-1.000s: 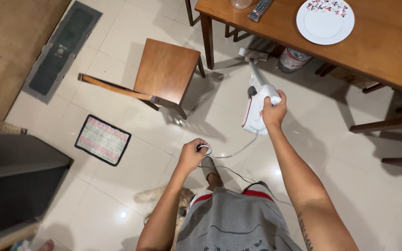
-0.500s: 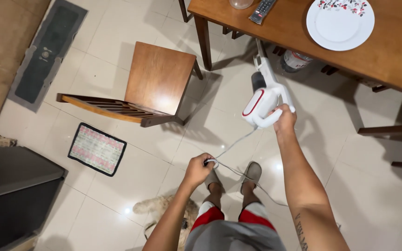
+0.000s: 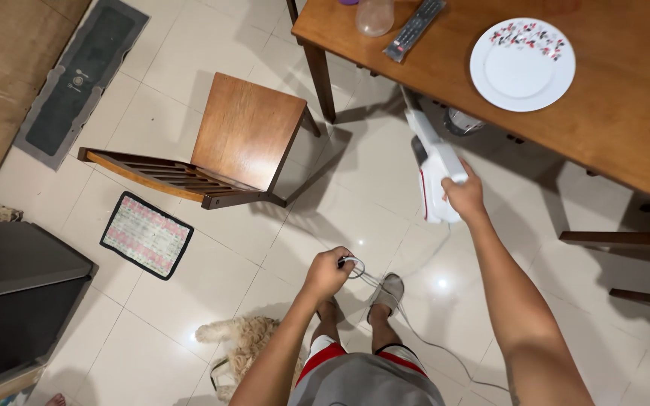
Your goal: Vacuuming the floor around furniture and a wheelchair using a handheld vacuum.
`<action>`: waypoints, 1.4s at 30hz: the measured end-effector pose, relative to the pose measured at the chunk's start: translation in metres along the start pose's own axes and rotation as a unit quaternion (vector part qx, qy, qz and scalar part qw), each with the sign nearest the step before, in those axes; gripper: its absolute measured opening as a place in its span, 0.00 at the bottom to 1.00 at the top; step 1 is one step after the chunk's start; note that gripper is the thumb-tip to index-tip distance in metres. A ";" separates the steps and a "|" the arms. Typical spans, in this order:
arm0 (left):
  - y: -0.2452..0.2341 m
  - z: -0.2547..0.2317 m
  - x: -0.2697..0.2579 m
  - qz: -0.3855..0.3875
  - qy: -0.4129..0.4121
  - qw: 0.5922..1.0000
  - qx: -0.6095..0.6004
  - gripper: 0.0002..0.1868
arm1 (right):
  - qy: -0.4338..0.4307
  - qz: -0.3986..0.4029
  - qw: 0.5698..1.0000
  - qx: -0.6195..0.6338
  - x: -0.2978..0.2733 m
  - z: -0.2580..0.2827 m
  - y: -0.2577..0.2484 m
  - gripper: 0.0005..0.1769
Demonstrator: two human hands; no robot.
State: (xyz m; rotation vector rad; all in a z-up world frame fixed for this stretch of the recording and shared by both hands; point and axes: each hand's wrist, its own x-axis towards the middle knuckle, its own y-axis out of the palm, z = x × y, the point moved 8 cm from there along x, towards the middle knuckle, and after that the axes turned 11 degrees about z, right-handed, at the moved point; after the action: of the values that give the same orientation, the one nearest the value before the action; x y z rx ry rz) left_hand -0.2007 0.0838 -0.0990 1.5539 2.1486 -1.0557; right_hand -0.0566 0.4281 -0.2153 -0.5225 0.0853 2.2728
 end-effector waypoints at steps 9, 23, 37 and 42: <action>-0.007 -0.022 -0.001 -0.017 0.004 1.000 0.001 0.13 | 0.040 -0.068 0.997 0.003 -0.046 0.014 -0.009 0.38; -0.014 0.013 -0.032 -0.042 -0.033 0.999 -0.010 0.12 | 0.027 -0.080 0.996 -0.012 0.105 0.012 0.069 0.44; -0.044 0.026 -0.045 -0.023 0.017 1.000 -0.005 0.12 | -0.001 -0.095 0.994 -0.052 -0.055 0.022 0.072 0.40; -0.071 -0.004 -0.063 -0.008 0.013 1.000 -0.024 0.11 | 0.093 -0.089 0.991 -0.030 -0.133 0.063 0.096 0.40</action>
State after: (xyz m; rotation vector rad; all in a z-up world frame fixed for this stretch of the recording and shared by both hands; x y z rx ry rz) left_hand -0.2403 0.0318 -0.0302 1.5392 2.1919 -0.9855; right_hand -0.0660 0.2843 -0.1151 -0.7440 0.0611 2.0532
